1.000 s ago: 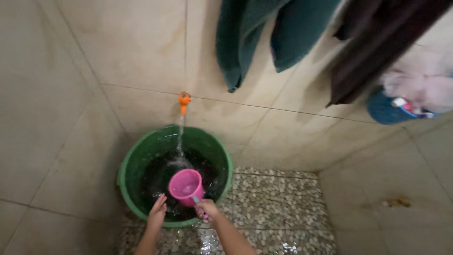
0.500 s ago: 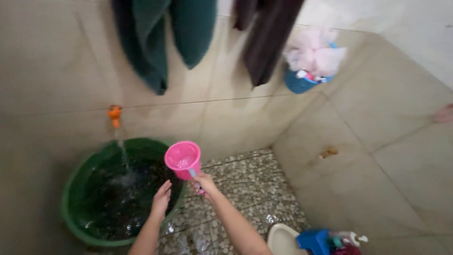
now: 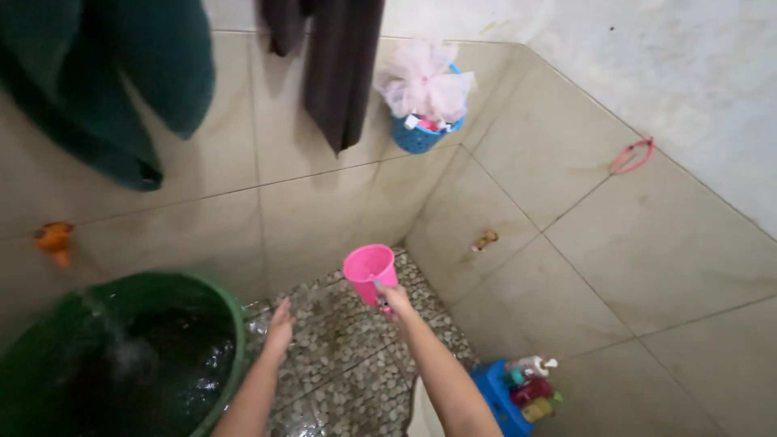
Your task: Cleaning the bathroom floor with a brush and splashing water on the walls and door with a scoop.
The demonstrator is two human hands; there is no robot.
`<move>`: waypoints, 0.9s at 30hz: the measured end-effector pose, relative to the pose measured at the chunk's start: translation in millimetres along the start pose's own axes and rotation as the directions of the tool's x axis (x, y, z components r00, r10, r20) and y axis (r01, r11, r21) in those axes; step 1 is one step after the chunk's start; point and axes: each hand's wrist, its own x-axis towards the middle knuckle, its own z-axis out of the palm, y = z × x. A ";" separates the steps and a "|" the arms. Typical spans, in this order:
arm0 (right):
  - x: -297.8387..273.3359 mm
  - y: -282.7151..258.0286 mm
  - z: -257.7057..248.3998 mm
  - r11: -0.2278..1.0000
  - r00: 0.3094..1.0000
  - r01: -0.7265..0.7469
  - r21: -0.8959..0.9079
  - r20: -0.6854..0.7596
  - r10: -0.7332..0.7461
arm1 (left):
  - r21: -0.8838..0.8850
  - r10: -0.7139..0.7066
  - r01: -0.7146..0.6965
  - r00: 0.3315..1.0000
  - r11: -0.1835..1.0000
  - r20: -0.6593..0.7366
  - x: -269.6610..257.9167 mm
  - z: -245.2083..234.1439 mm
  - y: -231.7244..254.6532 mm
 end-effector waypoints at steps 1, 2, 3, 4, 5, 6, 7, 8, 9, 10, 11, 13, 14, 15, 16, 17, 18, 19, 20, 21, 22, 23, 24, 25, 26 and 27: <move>13.5 7.6 -14.9 1.000 1.000 0.000 0.002 -0.007 0.000 | 0.000 -0.004 0.004 1.000 1.000 0.006 6.9 4.7 -8.6; 26.9 15.4 -30.1 0.999 0.999 0.047 -0.017 0.003 -0.047 | 0.089 0.002 -0.003 1.000 0.996 0.010 13.8 9.5 -17.3; 41.4 22.9 -43.3 0.995 0.996 0.094 -0.036 0.016 -0.093 | 0.179 0.009 -0.011 1.000 0.984 0.014 21.8 13.0 -25.1; 35.9 12.2 -46.7 0.995 0.996 0.094 -0.034 0.011 -0.093 | 0.179 0.006 -0.010 1.000 0.984 0.018 29.8 17.3 -31.7; 30.2 2.8 -48.5 0.994 1.000 0.004 -0.114 -0.020 -0.007 | 0.259 -0.003 0.003 1.000 0.966 0.002 36.4 19.8 -38.2; 24.2 -6.6 -50.1 0.978 0.995 -0.087 -0.189 -0.057 0.078 | 0.336 -0.011 0.016 1.000 0.942 -0.016 42.8 22.2 -44.6; 45.3 4.8 -56.4 0.978 0.995 -0.087 -0.188 -0.055 0.078 | 0.338 -0.010 0.015 1.000 0.941 -0.017 45.0 27.4 -42.2; 66.3 16.2 -62.4 0.970 0.998 -0.019 -0.242 -0.058 0.005 | 0.340 0.028 -0.028 1.000 0.940 0.005 47.1 32.5 -39.7; 87.1 29.0 -66.5 0.954 0.996 0.048 -0.295 -0.054 -0.066 | 0.343 0.065 -0.069 0.998 0.937 0.023 48.0 35.6 -37.0; 82.5 19.1 -60.1 0.954 0.997 0.047 -0.295 -0.050 -0.065 | 0.345 0.066 -0.068 0.998 0.936 0.019 50.2 35.0 -41.8; 77.9 9.0 -53.1 0.944 0.996 0.045 -0.327 -0.059 -0.067 | 0.308 0.045 -0.044 0.999 0.950 0.003 52.3 33.8 -46.1; 90.0 3.3 -46.0 0.932 0.996 0.044 -0.359 -0.060 -0.070 | 0.272 0.028 -0.022 0.999 0.962 -0.018 54.5 30.1 -49.6; 106.8 8.0 -45.5 0.917 0.992 0.099 -0.387 -0.037 -0.123 | 0.293 -0.003 0.011 1.000 0.956 -0.026 54.6 27.3 -49.0; 122.8 14.1 -45.2 0.898 0.985 0.153 -0.414 -0.014 -0.174 | 0.312 -0.035 0.044 0.999 0.949 -0.034 53.8 24.1 -49.4; 105.4 -5.0 -31.3 0.897 0.985 0.154 -0.413 -0.008 -0.172 | 0.314 -0.033 0.044 0.999 0.948 -0.040 54.9 21.5 -48.9; 86.6 -23.5 -19.2 0.813 0.976 0.144 -0.565 -0.057 -0.212 | 0.292 -0.027 0.035 0.999 0.956 -0.033 54.8 19.9 -49.1; 67.8 -42.2 -7.0 0.705 0.961 0.120 -0.699 -0.098 -0.260 | 0.271 -0.020 0.027 0.999 0.962 -0.027 54.7 18.1 -49.2; 74.6 -44.9 -4.2 0.704 0.961 0.122 -0.699 -0.096 -0.261 | 0.271 -0.019 0.026 0.999 0.962 -0.028 56.9 18.2 -47.1; 81.3 -47.5 -1.5 0.669 0.936 0.191 -0.718 -0.071 -0.344 | 0.257 0.041 -0.038 0.999 0.966 -0.009 59.0 18.3 -44.9; 87.2 -49.6 0.2 0.628 0.905 0.256 -0.735 -0.046 -0.423 | 0.244 0.100 -0.099 0.995 0.965 0.009 60.3 19.1 -43.1; 90.1 -51.4 1.6 0.629 0.905 0.256 -0.734 -0.046 -0.422 | 0.244 0.101 -0.099 0.995 0.965 0.008 62.7 19.2 -43.7; 93.5 -53.8 2.5 0.656 0.892 0.306 -0.690 -0.034 -0.451 | 0.250 0.062 -0.054 0.998 0.967 -0.024 66.5 19.8 -44.2; 96.8 -56.3 3.1 0.679 0.877 0.354 -0.643 -0.024 -0.480 | 0.255 0.023 -0.008 0.998 0.967 -0.057 70.3 20.6 -44.7; 109.3 -53.5 0.7 0.680 0.876 0.352 -0.642 -0.030 -0.482 | 0.256 0.022 -0.008 0.998 0.967 -0.051 73.1 24.2 -44.0; 121.9 -50.8 -2.2 0.697 0.857 0.407 -0.590 -0.016 -0.515 | 0.306 -0.032 0.059 0.995 0.950 -0.095 76.0 28.2 -43.4; 132.8 -46.0 -7.2 0.710 0.838 0.456 -0.536 -0.009 -0.545 | 0.354 -0.087 0.131 0.987 0.926 -0.139 77.0 32.7 -44.2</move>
